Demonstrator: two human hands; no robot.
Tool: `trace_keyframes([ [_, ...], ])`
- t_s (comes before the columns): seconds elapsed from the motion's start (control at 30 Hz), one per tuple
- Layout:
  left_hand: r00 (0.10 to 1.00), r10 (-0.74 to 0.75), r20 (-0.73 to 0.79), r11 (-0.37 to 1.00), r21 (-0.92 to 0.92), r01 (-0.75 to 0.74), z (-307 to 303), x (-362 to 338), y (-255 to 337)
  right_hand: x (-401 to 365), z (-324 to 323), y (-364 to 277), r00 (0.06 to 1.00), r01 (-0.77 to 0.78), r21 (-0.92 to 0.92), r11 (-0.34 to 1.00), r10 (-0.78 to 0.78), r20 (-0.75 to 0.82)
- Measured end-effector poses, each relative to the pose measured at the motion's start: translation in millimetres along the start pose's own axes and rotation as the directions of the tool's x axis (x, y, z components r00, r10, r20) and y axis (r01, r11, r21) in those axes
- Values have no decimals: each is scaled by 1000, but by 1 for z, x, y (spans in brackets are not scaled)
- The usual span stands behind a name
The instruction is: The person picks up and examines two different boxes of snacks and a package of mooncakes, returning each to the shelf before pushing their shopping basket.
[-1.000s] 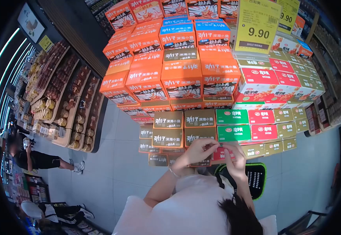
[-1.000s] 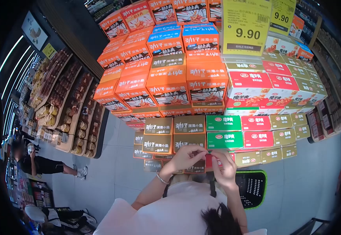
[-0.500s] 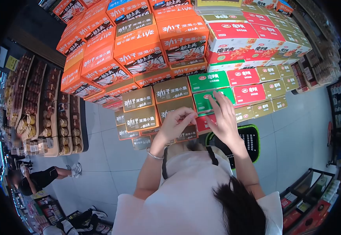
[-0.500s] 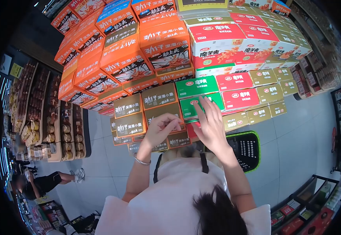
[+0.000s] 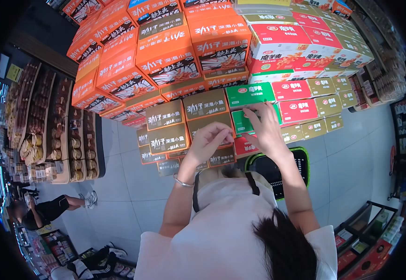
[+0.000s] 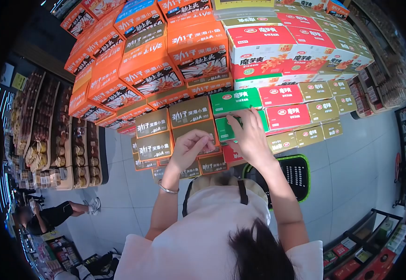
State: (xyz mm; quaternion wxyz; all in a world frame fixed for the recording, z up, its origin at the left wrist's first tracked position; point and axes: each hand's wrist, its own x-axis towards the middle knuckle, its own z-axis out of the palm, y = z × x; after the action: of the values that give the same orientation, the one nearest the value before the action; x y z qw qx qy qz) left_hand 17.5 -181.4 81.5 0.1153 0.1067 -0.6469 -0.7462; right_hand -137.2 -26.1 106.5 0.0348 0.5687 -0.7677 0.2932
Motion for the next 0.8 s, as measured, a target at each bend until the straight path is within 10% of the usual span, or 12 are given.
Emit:
trace_keyframes([
  [0.8,990,130,57,990,-70,-126,-4,2,-1,-27,-65,-53,981,-74,-102,992,90,169],
])
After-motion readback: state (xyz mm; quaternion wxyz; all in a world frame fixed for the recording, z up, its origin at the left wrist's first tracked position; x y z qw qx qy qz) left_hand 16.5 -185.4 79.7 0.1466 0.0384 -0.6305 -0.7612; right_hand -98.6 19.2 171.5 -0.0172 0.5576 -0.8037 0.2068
